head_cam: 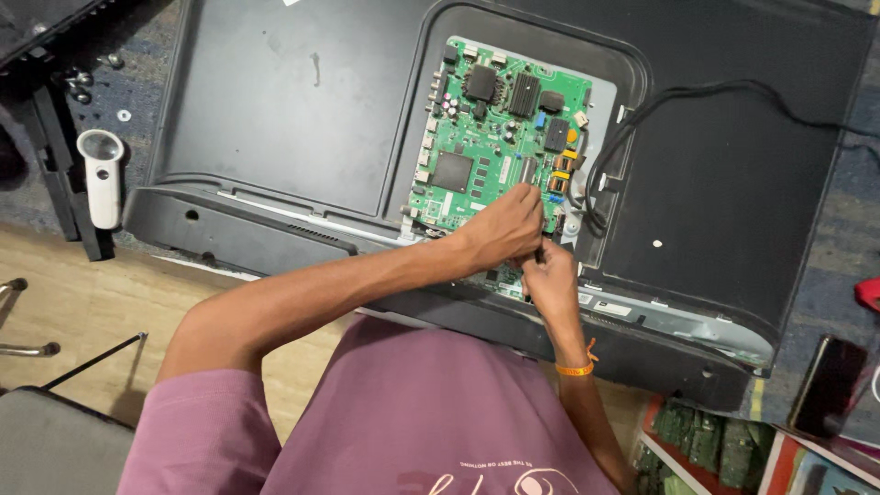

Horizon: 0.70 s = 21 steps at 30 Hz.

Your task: The person repairs a television lying face-down on a workbench. They handle the main circuit board and cables, use a cordless drill to remove screws, lift and reposition the TV frame, then use a screwdriver and a multimeter to work on and test components.

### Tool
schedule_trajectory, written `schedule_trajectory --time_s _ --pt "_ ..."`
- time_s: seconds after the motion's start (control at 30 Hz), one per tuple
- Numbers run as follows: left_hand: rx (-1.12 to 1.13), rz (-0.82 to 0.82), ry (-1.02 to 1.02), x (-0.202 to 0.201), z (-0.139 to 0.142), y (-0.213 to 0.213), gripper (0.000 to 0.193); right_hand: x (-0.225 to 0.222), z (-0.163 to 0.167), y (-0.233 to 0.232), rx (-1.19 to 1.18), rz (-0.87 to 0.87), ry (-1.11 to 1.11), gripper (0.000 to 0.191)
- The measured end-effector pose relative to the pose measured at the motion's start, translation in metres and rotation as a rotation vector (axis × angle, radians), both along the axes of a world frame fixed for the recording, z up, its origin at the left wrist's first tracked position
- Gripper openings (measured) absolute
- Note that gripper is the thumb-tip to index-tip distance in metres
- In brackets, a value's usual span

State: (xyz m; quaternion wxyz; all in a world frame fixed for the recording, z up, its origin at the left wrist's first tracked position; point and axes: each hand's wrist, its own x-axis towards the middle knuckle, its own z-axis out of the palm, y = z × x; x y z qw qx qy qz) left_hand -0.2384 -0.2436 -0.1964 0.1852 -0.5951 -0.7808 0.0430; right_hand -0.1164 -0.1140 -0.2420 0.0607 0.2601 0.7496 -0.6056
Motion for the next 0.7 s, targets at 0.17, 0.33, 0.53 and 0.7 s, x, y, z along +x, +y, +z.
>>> schedule_trajectory --time_s 0.17,0.33,0.53,0.7 --pt "-0.023 -0.056 -0.053 -0.001 -0.015 0.004 0.025 -0.002 0.002 0.0 0.024 0.027 -0.003 0.013" --pt "-0.02 -0.054 -0.139 -0.011 -0.025 0.014 0.022 -0.009 0.015 -0.005 0.011 -0.009 -0.004 0.019" --pt "0.143 0.048 -0.475 -0.029 -0.016 -0.006 0.025 -0.016 0.03 -0.015 0.003 -0.098 -0.055 0.027" --pt "0.581 0.179 -0.689 -0.025 0.014 -0.048 0.027 -0.016 0.026 -0.013 0.029 -0.086 -0.074 0.029"
